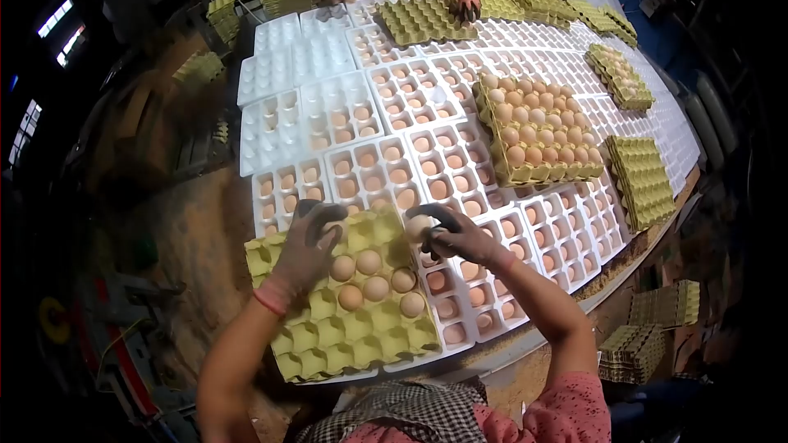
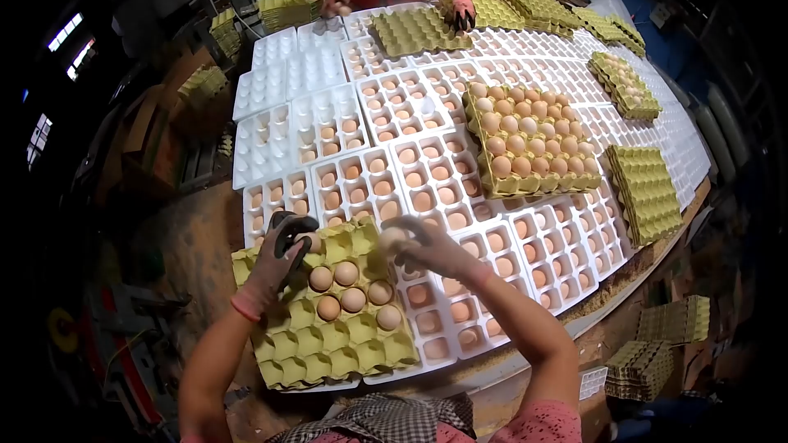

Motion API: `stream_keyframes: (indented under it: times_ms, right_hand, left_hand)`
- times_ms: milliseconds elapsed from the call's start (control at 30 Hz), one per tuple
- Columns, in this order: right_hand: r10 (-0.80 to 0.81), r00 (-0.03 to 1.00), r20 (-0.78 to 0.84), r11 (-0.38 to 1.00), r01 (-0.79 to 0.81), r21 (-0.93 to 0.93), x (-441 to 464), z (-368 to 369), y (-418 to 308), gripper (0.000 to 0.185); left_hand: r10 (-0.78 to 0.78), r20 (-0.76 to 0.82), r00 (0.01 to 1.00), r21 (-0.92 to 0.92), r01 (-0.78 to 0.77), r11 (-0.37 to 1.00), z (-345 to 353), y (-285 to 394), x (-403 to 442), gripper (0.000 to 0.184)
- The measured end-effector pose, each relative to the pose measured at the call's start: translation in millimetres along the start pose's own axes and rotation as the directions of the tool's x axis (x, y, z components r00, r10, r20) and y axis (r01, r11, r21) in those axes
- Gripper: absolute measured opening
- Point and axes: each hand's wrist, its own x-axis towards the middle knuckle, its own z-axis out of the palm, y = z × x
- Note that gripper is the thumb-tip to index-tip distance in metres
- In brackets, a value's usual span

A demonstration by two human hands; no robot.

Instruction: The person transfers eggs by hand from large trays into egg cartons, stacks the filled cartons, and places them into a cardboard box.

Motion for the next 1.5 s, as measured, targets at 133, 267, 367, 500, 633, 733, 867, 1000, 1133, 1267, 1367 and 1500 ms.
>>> stream_keyframes:
  times_ms: [133, 267, 367, 500, 633, 733, 867, 1000, 1133, 1267, 1367, 1500]
  right_hand:
    - [-0.273, 0.929, 0.250, 0.384, 0.344, -0.857, -17, 27, -10, 0.047]
    - [-0.147, 0.941, 0.306, 0.145, 0.326, -0.934, -16, 48, 13, 0.032]
    - [-0.226, 0.909, 0.351, 0.299, 0.408, -0.863, -7, 26, -5, 0.025]
    - [-0.558, 0.807, -0.193, 0.628, 0.258, -0.734, 71, -50, -22, 0.026]
    - [-0.799, 0.448, -0.401, 0.399, -0.105, -0.911, 204, -172, -4, 0.030]
    - [-0.246, 0.764, -0.596, 0.249, -0.545, -0.801, 244, -187, -21, 0.039]
    - [-0.555, 0.763, -0.330, 0.341, -0.153, -0.927, 284, -135, -29, 0.041]
    - [-0.599, 0.798, -0.070, 0.580, 0.372, -0.724, 330, -21, -43, 0.038]
    - [-0.226, 0.973, 0.056, 0.212, 0.105, -0.972, 389, 24, -23, 0.033]
    - [-0.677, 0.732, -0.079, 0.405, 0.281, -0.870, 384, 82, -55, 0.028]
    - [-0.624, 0.779, 0.059, 0.168, 0.207, -0.964, 419, 100, -28, 0.032]
    - [-0.643, 0.754, 0.133, 0.164, 0.306, -0.938, 394, 96, 2, 0.035]
  left_hand:
    - [-0.023, 0.471, 0.882, 0.721, -0.369, 0.587, 8, 33, -6, 0.041]
    - [-0.099, 0.662, 0.743, 0.741, -0.628, 0.239, 40, 8, -3, 0.026]
    - [-0.105, 0.682, 0.724, 0.727, -0.654, 0.210, 37, 9, 4, 0.026]
    - [-0.203, 0.600, 0.774, 0.695, -0.378, 0.612, 7, 19, 17, 0.042]
    - [-0.140, 0.522, 0.842, 0.541, -0.199, 0.817, -16, 12, 33, 0.049]
    - [-0.120, 0.406, 0.906, 0.448, -0.083, 0.890, -53, 9, 39, 0.050]
    - [-0.052, -0.005, 0.999, 0.166, 0.052, 0.985, -119, -28, 54, 0.045]
    - [-0.002, -0.246, 0.969, 0.386, 0.100, 0.917, -145, -73, 119, 0.042]
    - [0.074, -0.245, 0.967, 0.603, 0.092, 0.792, -139, -124, 163, 0.038]
    - [0.246, -0.491, 0.836, 0.623, 0.140, 0.770, -148, -151, 173, 0.032]
    - [0.237, -0.368, 0.899, 0.768, 0.150, 0.623, -146, -181, 166, 0.038]
    - [0.265, -0.501, 0.824, 0.750, 0.260, 0.609, -159, -163, 136, 0.062]
